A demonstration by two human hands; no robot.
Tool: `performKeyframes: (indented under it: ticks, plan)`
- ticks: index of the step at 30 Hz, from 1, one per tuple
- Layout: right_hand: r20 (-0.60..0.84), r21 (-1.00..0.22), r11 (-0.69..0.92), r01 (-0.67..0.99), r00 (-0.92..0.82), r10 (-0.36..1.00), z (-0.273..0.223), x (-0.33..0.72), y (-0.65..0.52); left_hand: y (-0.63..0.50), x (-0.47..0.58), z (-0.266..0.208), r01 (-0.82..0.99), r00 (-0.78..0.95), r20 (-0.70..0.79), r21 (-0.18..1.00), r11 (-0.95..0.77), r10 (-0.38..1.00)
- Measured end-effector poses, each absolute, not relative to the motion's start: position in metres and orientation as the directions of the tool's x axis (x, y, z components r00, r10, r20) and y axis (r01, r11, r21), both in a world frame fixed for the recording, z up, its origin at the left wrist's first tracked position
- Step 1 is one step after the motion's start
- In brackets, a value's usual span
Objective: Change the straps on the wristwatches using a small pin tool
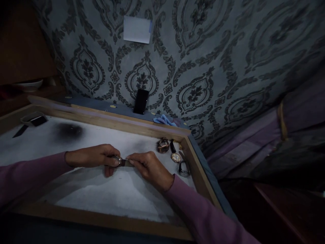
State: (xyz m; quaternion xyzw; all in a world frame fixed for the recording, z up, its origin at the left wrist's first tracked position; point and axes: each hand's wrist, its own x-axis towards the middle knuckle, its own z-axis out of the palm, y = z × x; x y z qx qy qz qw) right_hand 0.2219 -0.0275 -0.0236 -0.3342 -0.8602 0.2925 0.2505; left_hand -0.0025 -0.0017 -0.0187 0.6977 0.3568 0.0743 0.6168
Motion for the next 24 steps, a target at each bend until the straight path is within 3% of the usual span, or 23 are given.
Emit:
performKeyframes:
  ticks: [24]
  plan:
    - [0.217,-0.686,0.594,0.421,-0.661,0.719,-0.0222,0.2234,-0.0258,-0.0017,-0.0049,-0.0173,0.385,0.755,-0.329,0.923,0.023,0.567]
